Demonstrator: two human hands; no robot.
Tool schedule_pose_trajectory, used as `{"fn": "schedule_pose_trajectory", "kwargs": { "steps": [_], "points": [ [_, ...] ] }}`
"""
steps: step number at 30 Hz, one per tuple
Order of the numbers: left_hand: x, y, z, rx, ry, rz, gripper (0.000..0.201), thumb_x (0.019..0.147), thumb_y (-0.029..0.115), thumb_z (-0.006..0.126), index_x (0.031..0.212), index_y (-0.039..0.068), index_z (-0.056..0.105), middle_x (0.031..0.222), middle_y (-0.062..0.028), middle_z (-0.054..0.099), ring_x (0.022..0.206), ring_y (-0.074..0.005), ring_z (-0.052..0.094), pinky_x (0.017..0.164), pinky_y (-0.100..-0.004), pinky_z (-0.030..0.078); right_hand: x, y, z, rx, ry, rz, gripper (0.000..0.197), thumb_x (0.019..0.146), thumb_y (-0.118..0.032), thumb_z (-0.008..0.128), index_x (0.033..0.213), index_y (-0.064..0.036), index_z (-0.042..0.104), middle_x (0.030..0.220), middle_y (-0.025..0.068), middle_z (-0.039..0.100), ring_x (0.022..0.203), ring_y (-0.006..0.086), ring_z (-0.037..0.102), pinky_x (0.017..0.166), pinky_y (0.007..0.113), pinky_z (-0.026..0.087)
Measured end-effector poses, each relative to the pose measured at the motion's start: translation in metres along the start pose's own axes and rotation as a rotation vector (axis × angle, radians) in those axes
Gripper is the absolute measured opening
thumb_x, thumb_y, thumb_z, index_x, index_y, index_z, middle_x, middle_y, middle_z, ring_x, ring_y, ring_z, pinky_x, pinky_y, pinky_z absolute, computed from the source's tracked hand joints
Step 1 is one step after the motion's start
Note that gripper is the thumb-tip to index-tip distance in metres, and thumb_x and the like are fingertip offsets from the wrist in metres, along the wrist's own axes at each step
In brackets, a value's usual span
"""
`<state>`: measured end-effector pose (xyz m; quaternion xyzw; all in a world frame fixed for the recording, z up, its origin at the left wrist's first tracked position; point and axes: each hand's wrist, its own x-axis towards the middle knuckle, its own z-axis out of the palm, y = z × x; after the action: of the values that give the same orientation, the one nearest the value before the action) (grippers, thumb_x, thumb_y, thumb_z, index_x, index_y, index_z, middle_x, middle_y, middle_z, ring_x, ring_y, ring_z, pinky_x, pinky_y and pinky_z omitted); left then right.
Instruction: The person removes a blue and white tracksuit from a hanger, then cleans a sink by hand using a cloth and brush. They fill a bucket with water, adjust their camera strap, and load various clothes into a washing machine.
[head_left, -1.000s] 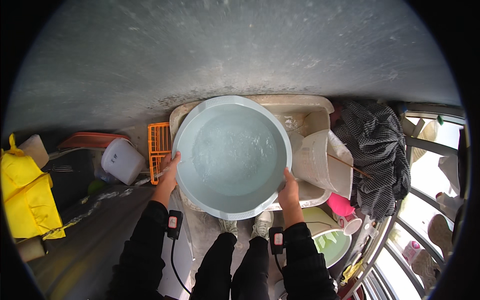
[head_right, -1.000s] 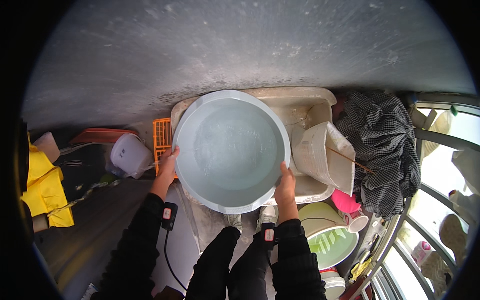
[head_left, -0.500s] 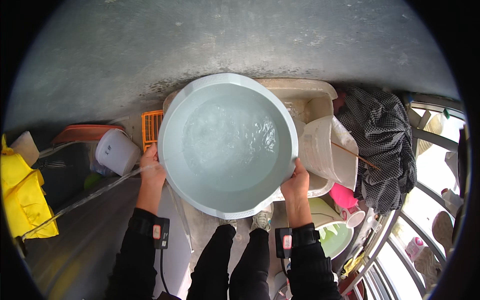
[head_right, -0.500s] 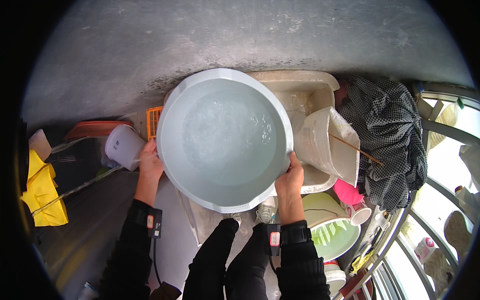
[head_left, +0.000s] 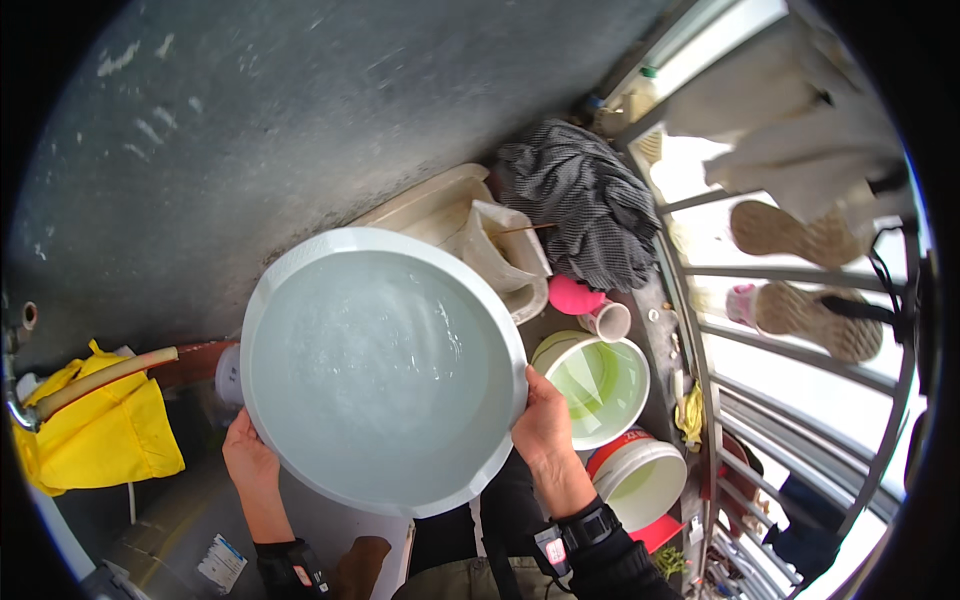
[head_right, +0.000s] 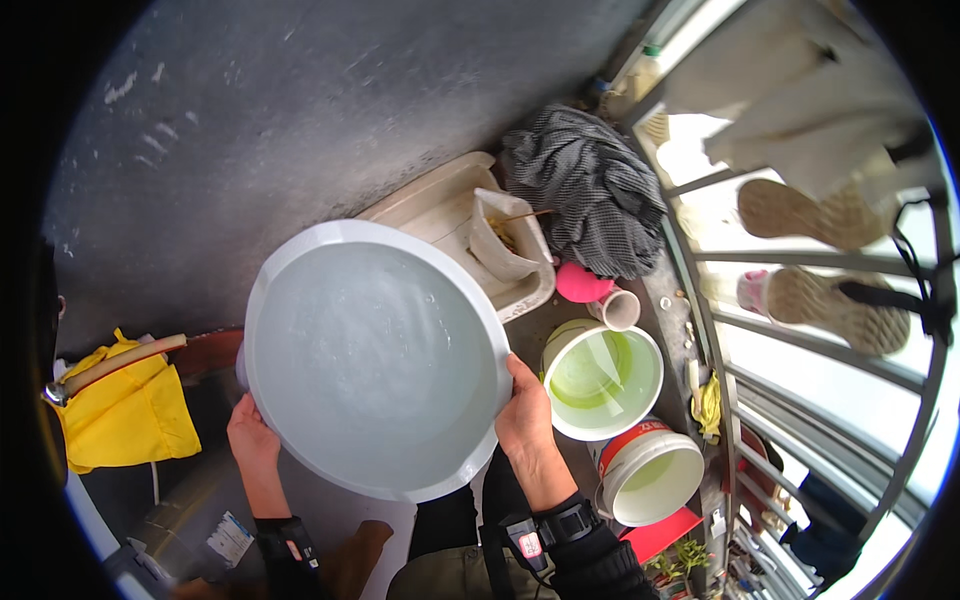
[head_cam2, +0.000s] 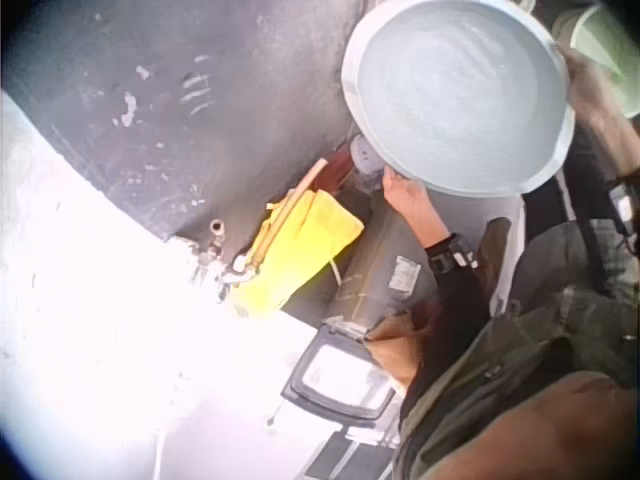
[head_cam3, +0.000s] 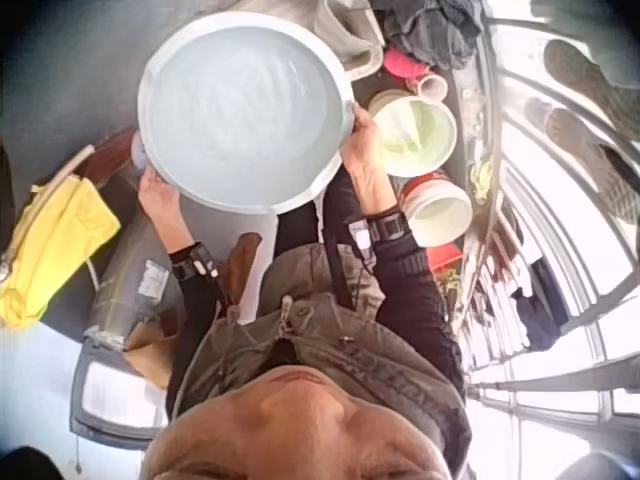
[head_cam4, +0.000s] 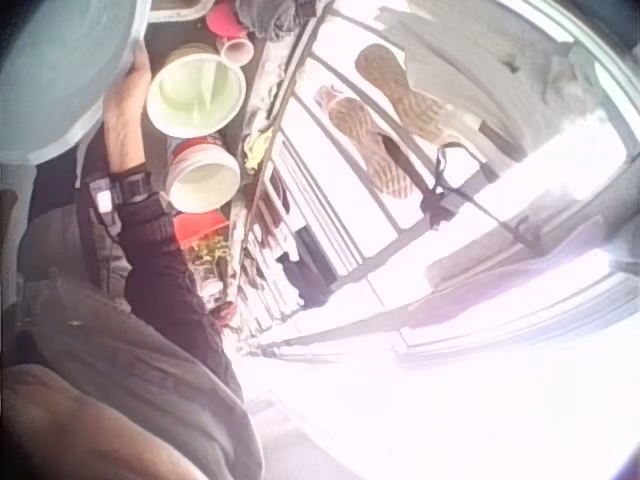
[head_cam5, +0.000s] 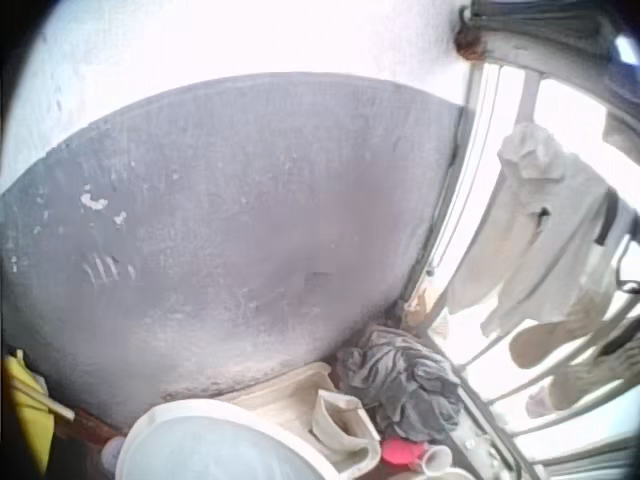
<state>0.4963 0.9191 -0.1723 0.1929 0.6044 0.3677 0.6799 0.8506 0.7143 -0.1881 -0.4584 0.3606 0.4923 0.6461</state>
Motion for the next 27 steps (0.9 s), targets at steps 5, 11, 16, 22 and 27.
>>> {"fn": "schedule_pose_trajectory", "kwargs": {
  "steps": [5,11,16,22,27],
  "points": [
    [-0.069,-0.007,0.019,0.105,-0.186,-0.07,0.03,0.099,0.017,0.044,0.116,-0.003,0.06,0.111,-0.0096,0.066,0.104,-0.0201,0.061,0.096,-0.0338,0.047,-0.096,-0.001,-0.096,0.194,0.077,-0.107,0.032,0.097,-0.023,0.053,0.119,0.0003,0.059,0.119,0.0093,0.061,0.11,0.022,0.056,0.098,0.038,0.043],
    [-0.16,-0.059,0.068,0.345,-0.431,-0.19,0.034,0.1,0.018,0.042,0.12,-0.003,0.059,0.116,-0.0106,0.065,0.107,-0.0199,0.061,0.098,-0.0339,0.046,-0.203,0.028,-0.257,0.513,0.175,-0.119,0.038,0.098,-0.026,0.051,0.122,0.0027,0.057,0.122,0.0127,0.059,0.113,0.025,0.054,0.102,0.042,0.04],
    [-0.269,-0.139,0.108,0.58,-0.569,-0.282,0.035,0.101,0.019,0.043,0.122,-0.003,0.058,0.117,-0.0107,0.064,0.113,-0.021,0.058,0.1,-0.0348,0.045,-0.298,0.071,-0.392,0.814,0.309,-0.241,0.037,0.097,-0.025,0.052,0.122,0.0029,0.056,0.122,0.0127,0.059,0.114,0.0248,0.054,0.102,0.041,0.039],
    [-0.425,-0.273,0.125,0.877,-0.944,-0.407,0.036,0.1,0.021,0.043,0.123,-0.004,0.057,0.12,-0.0106,0.062,0.114,-0.0212,0.056,0.101,-0.0352,0.043,-0.396,0.162,-0.575,1.232,0.413,-0.386,0.034,0.096,-0.022,0.05,0.117,0.0032,0.059,0.116,0.0121,0.064,0.109,0.0232,0.058,0.1,0.038,0.042],
    [-0.573,-0.418,0.107,1.142,-1.261,-0.452,0.035,0.098,0.019,0.044,0.118,-0.004,0.061,0.115,-0.0098,0.065,0.11,-0.0206,0.058,0.1,-0.034,0.043,-0.456,0.269,-0.702,1.61,0.467,-0.553,0.033,0.097,-0.022,0.05,0.116,0.0029,0.06,0.115,0.0119,0.065,0.108,0.0223,0.06,0.099,0.038,0.043]
  ]
}}
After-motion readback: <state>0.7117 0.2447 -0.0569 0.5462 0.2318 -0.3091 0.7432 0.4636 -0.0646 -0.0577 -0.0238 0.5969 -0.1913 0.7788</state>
